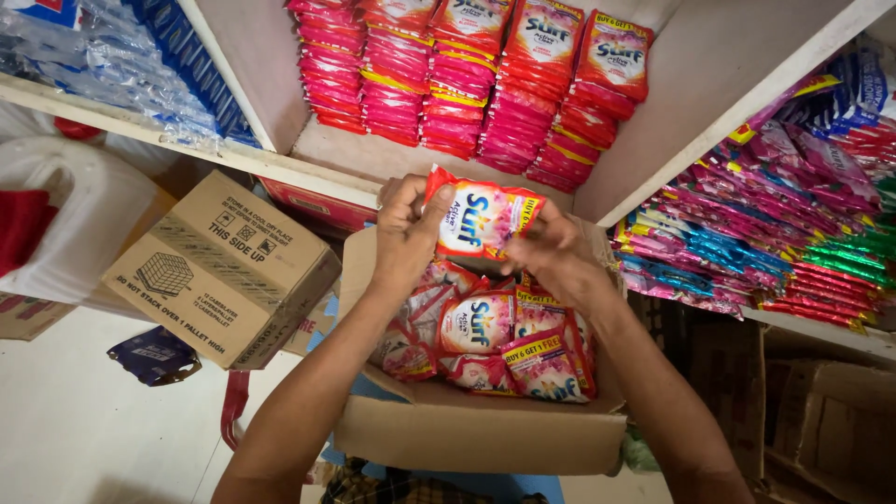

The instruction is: The person takes small red packets of Surf detergent from a cardboard box and places them onto a shelf. They arrange the packets in neat rows, stacking them vertically to fill the shelf space.

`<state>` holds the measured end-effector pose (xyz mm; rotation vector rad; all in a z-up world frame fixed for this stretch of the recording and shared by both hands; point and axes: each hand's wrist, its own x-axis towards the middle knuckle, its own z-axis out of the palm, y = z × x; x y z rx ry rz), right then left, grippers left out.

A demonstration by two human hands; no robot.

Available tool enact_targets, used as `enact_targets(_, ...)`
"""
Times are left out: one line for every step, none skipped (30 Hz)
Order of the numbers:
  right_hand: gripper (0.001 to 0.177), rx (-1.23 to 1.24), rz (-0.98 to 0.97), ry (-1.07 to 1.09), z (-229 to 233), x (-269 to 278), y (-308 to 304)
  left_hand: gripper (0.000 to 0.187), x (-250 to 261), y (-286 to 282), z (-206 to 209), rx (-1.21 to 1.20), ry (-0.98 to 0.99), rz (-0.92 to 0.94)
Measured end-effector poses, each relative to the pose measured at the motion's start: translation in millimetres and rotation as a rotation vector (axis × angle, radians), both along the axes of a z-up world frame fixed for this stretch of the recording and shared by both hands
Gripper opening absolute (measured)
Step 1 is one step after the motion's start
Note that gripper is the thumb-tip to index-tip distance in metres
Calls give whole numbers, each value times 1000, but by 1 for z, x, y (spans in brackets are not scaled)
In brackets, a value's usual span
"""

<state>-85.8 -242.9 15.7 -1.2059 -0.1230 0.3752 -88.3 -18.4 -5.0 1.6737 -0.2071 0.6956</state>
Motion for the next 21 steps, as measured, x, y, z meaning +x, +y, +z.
enact_targets(45, 0, 0, 0, -3, 1, 0, 14, 0, 0, 1, 0, 0, 0)
enact_targets(52, -63, 13, -40, -6, 2, -1, 15, -1, 0, 1, -5, -13, -10)
enact_targets(59, -125, 26, -80, -8, 2, -1, 16, -1, -1, 1, -10, -25, -20)
enact_targets(59, -126, 25, -80, -5, 2, 0, 16, -1, -1, 3, -11, -25, -20)
enact_targets(61, -139, 17, -83, -2, 1, 1, 16, -1, -1, 5, -46, 26, -28)
enact_targets(62, -151, 10, -86, 1, 1, 3, 16, -1, 0, 6, -81, 77, -33)
enact_targets(62, -152, 11, -85, 8, -1, 5, 16, -2, 0, 5, -81, 78, -32)
enact_targets(60, -199, -2, -78, 16, -2, 5, 17, -2, -1, 5, -132, 89, -39)
enact_targets(59, -245, -16, -71, 24, -3, 6, 18, -2, -1, 4, -182, 100, -46)
enact_targets(59, -245, -18, -71, 20, -2, 2, 18, 0, 0, 0, -182, 100, -47)
enact_targets(55, -227, -43, -77, 17, 0, -2, 22, 2, 1, -5, -143, 77, -41)
enact_targets(52, -210, -66, -81, 13, 1, -6, 26, 3, 2, -9, -105, 56, -33)
enact_targets(52, -210, -67, -79, 10, 2, -8, 26, 3, 1, -9, -105, 57, -34)
enact_targets(50, -119, -67, -91, 7, 4, -12, 30, 3, 1, -8, -221, 165, -129)
enact_targets(49, -28, -66, -102, 4, 5, -15, 34, 3, 1, -8, -337, 272, -225)
enact_targets(49, -29, -69, -102, 11, 2, -10, 34, 9, 0, -21, -336, 272, -228)
enact_targets(48, -73, -71, -65, 18, 0, -5, 33, 14, 0, -33, -447, 260, -298)
enact_targets(48, -118, -74, -27, 24, -3, -1, 33, 19, 0, -46, -557, 247, -368)
enact_targets(48, -117, -76, -27, 23, -2, 0, 33, 14, -1, -27, -556, 247, -371)
enact_targets(48, -186, -88, -12, 20, -2, 1, 11, 8, -1, -9, -668, 351, -466)
enact_targets(47, -254, -99, 4, 18, -2, 2, 25, 3, -1, 10, -779, 457, -559)
